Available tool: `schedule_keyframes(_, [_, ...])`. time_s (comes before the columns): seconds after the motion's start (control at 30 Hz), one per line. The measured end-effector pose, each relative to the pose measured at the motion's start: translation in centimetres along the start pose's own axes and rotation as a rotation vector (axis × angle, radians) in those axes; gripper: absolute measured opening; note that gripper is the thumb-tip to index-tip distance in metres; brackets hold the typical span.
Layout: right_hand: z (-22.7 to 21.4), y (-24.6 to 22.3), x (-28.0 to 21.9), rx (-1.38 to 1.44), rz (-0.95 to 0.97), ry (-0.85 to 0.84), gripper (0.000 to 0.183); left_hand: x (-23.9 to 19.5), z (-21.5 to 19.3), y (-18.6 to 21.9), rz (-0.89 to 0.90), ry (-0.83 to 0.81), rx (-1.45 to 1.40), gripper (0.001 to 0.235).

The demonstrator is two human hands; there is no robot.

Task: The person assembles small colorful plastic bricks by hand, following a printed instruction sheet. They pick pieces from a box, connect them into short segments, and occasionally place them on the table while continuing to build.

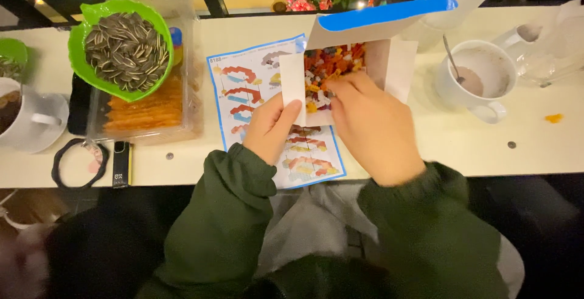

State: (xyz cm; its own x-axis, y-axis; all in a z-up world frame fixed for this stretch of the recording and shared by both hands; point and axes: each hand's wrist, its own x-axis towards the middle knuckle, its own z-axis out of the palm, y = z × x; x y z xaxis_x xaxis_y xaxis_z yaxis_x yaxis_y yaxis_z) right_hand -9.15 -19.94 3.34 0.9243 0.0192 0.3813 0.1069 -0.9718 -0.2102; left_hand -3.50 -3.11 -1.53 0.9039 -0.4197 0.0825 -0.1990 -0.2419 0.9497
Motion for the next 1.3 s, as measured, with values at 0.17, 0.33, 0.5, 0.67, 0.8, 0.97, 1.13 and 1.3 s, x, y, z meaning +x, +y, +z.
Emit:
schedule_keyframes(0.17, [3.5, 0.5, 3.2, -0.130, 0.070, -0.020, 0.018, 0.9, 0.2, -5.9, 0.209, -0.014, -0.111, 0.031])
schedule_keyframes(0.33, [5.1, 0.4, 3.7, -0.141, 0.118, -0.039, 0.019, 1.0, 0.3, -6.4, 0.190, -0.014, -0.120, 0.032])
schedule_keyframes(0.5, [3.0, 0.2, 3.9, -0.010, 0.101, 0.058, 0.012, 2.1, -0.8, -4.6, 0.200, -0.031, -0.029, 0.036])
schedule_keyframes(0.67, [1.4, -0.2, 3.4, 0.259, 0.087, 0.136, 0.014, 3.3, -2.4, 1.6, 0.141, -0.080, 0.181, 0.038])
schedule_keyframes(0.8, [0.0, -1.1, 2.3, 0.518, 0.107, 0.317, 0.009, 5.4, -2.5, 0.7, 0.175, -0.051, 0.226, 0.037])
schedule_keyframes(0.97, [-0.9, -1.6, -1.0, 0.673, 0.211, 0.449, 0.007, 6.0, -2.4, 0.1, 0.125, 0.024, 0.121, 0.038])
schedule_keyframes(1.13, [0.8, 0.5, -4.3, 0.648, 0.376, 0.315, 0.005, 2.7, -3.3, 2.9, 0.210, 0.194, 0.348, 0.037])
schedule_keyframes(1.3, [2.4, 2.6, -5.7, 0.492, 0.270, 0.252, 0.006, -0.5, -3.1, 3.0, 0.513, 0.056, 0.481, 0.024])
